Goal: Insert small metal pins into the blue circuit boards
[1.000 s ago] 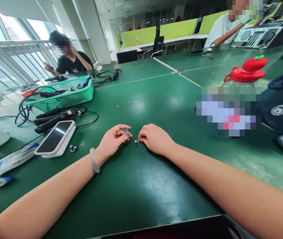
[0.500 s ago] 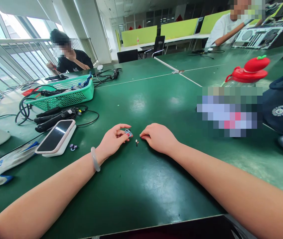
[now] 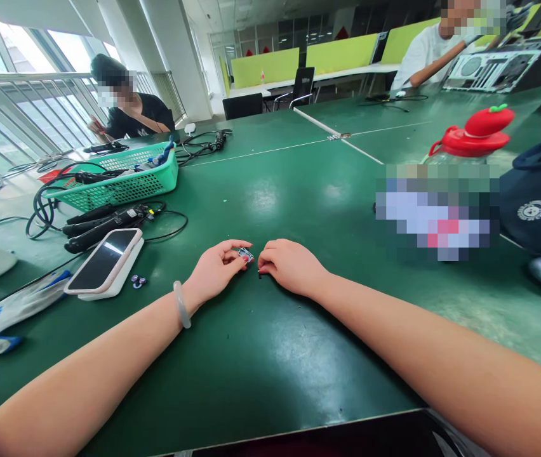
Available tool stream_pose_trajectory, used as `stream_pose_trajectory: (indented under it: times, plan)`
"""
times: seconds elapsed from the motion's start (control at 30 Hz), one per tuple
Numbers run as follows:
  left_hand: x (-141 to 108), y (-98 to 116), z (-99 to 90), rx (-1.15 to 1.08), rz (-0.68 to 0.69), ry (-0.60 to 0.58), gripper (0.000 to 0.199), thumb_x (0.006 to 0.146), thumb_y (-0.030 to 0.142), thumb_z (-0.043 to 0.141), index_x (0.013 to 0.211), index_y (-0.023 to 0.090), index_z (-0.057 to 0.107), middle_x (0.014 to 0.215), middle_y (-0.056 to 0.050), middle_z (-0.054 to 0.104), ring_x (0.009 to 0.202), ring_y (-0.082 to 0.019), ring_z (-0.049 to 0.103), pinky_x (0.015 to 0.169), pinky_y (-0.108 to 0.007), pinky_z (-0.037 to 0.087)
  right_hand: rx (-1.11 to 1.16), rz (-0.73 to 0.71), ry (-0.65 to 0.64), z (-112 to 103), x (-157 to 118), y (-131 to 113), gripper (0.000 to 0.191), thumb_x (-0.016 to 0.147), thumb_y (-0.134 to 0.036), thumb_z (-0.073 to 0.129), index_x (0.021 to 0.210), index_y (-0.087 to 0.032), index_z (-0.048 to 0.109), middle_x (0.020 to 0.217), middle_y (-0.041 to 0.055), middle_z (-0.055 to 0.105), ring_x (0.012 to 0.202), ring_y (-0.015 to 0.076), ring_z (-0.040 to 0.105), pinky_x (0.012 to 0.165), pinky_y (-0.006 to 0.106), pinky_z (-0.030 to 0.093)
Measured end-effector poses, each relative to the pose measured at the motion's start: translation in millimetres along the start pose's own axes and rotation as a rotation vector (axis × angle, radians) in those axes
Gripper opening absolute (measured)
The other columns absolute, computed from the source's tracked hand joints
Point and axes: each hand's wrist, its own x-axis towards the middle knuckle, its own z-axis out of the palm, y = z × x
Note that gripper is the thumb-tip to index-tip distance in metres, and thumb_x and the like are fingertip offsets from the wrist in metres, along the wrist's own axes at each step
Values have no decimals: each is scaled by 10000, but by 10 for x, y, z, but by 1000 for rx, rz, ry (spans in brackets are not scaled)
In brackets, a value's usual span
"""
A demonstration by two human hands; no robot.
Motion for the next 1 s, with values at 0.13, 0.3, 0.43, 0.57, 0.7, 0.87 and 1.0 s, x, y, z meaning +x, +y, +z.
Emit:
stream_pose_trajectory:
  times: [0.13, 0.3, 0.43, 0.57, 0.7, 0.87, 1.0]
  plan:
    - [2, -13, -2, 5, 13, -1, 305, 778, 240, 552, 1069, 169, 613, 706, -6, 664, 689, -121, 608, 698, -257, 464, -37, -27, -4, 11, 4, 9, 120, 853, -210, 579, 770, -193, 664, 809, 27, 638, 818, 175, 576, 782, 299, 444]
    - [3, 3, -4, 19, 2, 13, 296, 777, 229, 562, 1060, 166, 619, 702, -7, 671, 650, -116, 596, 671, -255, 469, -160, -117, -9, 20, 11, 10, 163, 893, -210, 508, 813, -182, 647, 832, 42, 626, 807, 181, 559, 754, 302, 434]
    - [8, -8, 4, 5, -6, 20, 274, 776, 233, 586, 1040, 168, 617, 754, -17, 683, 690, -116, 609, 710, -258, 480, -191, -133, -13, 25, 10, 10, 181, 908, -207, 470, 815, -179, 623, 831, 47, 610, 788, 179, 546, 744, 301, 426]
    - [1, -15, 15, -5, -3, 32, 240, 745, 237, 633, 975, 172, 620, 789, -24, 679, 718, -121, 618, 737, -272, 495, -134, -63, 23, 50, 0, 42, 160, 890, -159, 463, 794, -177, 590, 821, 44, 585, 766, 167, 532, 717, 286, 414]
    - [-10, -9, 23, -6, -11, 36, 229, 708, 225, 669, 922, 168, 610, 804, -30, 671, 731, -129, 618, 753, -293, 504, -64, -23, 58, 61, -10, 45, 165, 872, -118, 438, 786, -177, 565, 821, 41, 568, 770, 160, 527, 717, 277, 410]
    - [-25, -11, 38, 37, 6, 20, 224, 661, 232, 712, 840, 177, 590, 774, -17, 670, 718, -134, 610, 713, -285, 494, 19, -9, 138, 48, -21, -24, 169, 887, -136, 418, 796, -181, 553, 834, 41, 564, 771, 156, 523, 728, 279, 418]
    - [-43, 10, 49, 54, 29, -17, 249, 640, 265, 739, 804, 181, 572, 754, -1, 666, 733, -137, 611, 720, -281, 477, 60, -46, 188, 35, -27, -76, 159, 901, -170, 428, 816, -181, 562, 848, 48, 575, 786, 161, 532, 738, 288, 429]
